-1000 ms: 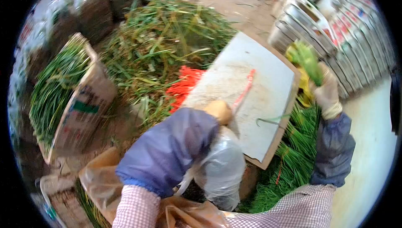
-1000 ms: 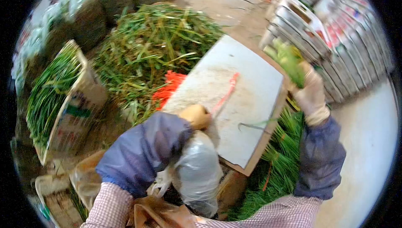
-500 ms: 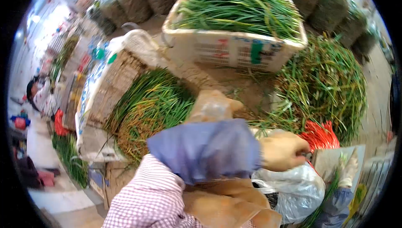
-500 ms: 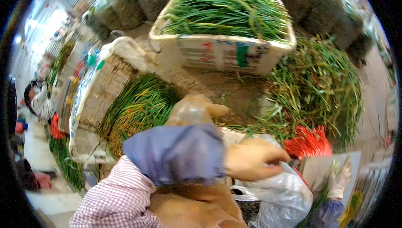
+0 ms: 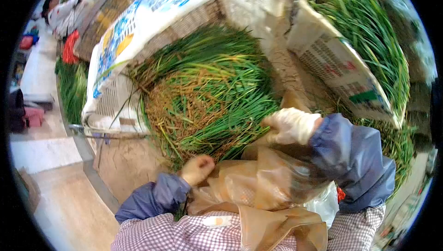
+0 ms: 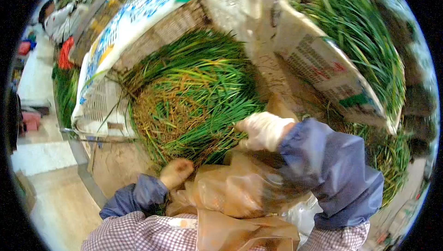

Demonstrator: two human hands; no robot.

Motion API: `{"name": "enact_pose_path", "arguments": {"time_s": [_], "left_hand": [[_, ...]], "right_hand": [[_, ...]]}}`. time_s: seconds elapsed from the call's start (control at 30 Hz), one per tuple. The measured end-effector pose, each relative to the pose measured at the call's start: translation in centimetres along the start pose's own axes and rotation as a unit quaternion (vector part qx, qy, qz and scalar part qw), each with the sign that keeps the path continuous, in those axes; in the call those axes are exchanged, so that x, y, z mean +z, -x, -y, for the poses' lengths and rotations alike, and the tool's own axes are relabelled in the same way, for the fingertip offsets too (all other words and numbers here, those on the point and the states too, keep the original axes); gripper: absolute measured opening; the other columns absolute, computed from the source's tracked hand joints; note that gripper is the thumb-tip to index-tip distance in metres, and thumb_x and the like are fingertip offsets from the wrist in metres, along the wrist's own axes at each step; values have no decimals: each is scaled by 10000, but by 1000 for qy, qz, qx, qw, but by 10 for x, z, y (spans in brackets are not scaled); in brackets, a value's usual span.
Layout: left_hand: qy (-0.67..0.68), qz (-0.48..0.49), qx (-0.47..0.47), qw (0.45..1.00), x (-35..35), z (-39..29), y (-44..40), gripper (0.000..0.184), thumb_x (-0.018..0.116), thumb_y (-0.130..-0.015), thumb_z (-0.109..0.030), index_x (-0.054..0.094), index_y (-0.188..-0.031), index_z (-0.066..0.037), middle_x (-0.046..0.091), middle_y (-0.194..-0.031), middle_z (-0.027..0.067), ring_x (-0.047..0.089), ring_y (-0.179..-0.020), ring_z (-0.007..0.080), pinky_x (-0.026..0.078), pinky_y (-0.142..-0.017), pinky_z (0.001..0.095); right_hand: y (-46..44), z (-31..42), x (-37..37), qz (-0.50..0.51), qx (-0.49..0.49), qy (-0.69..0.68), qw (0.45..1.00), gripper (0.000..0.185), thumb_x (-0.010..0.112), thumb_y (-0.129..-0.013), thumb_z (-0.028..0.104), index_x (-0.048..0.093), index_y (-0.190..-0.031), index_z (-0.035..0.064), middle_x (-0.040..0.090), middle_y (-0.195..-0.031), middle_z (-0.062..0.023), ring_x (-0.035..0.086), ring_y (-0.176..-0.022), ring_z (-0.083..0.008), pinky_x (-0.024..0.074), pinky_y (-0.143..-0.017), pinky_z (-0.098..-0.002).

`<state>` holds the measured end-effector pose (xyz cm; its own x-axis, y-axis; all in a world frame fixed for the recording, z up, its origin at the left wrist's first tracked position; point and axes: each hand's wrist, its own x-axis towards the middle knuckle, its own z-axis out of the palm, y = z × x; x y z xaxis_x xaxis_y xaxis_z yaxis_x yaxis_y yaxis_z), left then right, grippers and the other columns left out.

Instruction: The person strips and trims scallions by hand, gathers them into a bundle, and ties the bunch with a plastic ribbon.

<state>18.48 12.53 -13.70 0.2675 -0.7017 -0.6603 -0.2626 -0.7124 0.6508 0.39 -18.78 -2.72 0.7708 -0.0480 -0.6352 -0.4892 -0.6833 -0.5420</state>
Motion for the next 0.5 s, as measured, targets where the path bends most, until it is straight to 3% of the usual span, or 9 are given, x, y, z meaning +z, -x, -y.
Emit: {"name": "enact_pose_path", "arguments": {"time_s": [0.07,0.13,0.17,0.2,0.27,0.3,0.33,0.43,0.5], "left_hand": [[-45,53,-65,995,16,34,12,256,629,-883,-252,651,-1032,-45,661,-887,52,603,-799,110,501,-715,294],[107,149,-214,959,34,84,5,281,623,-882,-274,659,-1032,-39,681,-845,71,619,-764,141,505,-688,300],[119,150,-225,956,40,103,2,281,623,-882,-274,659,-1032,-39,681,-845,71,619,-764,141,505,-688,300],[142,120,-233,954,42,118,-1,265,626,-874,-257,666,-1028,-45,689,-844,82,627,-758,151,511,-686,304],[108,123,-215,963,40,143,-1,270,603,-892,-234,658,-1071,-39,696,-884,77,632,-764,164,517,-683,298],[51,152,-186,969,37,159,2,290,578,-919,-229,643,-1116,-27,695,-925,62,630,-775,167,516,-682,288],[68,55,-131,988,47,195,8,281,565,-922,-210,634,-1132,-36,688,-955,69,628,-814,176,518,-703,308],[-125,-90,45,987,53,229,26,277,522,-933,-165,597,-1175,-53,663,-1022,93,610,-879,224,512,-763,360],[-220,-45,-137,965,56,283,20,254,508,-939,-179,590,-1139,-46,643,-972,103,594,-848,239,505,-770,366]], "right_hand": [[-48,20,3,122,24,89,988,480,648,-768,263,583,-1202,70,639,-1052,-214,609,-1022,-362,484,-871,-448],[-95,29,12,182,44,135,973,379,626,-739,172,628,-1100,56,651,-1011,-196,631,-968,-350,509,-805,-445],[-118,32,21,197,47,156,967,330,616,-719,133,649,-1036,48,659,-978,-184,645,-926,-346,523,-760,-445],[-146,14,66,92,9,198,976,231,620,-699,112,658,-914,35,662,-877,-159,660,-820,-343,532,-674,-446],[-180,10,120,-46,-145,205,967,199,611,-713,116,658,-894,46,644,-816,-153,649,-775,-348,528,-652,-450],[-180,46,106,-8,-151,144,978,183,604,-725,118,658,-887,50,641,-821,-152,647,-784,-346,527,-660,-445],[-189,55,118,-51,-191,140,970,178,600,-732,120,652,-888,52,637,-824,-148,642,-793,-340,525,-663,-436],[-206,71,132,-135,-231,143,953,170,603,-735,137,637,-876,47,625,-827,-136,621,-818,-332,511,-698,-417],[-220,75,135,-187,-234,114,947,170,607,-731,146,629,-865,45,616,-843,-130,610,-840,-327,496,-739,-414]]}}
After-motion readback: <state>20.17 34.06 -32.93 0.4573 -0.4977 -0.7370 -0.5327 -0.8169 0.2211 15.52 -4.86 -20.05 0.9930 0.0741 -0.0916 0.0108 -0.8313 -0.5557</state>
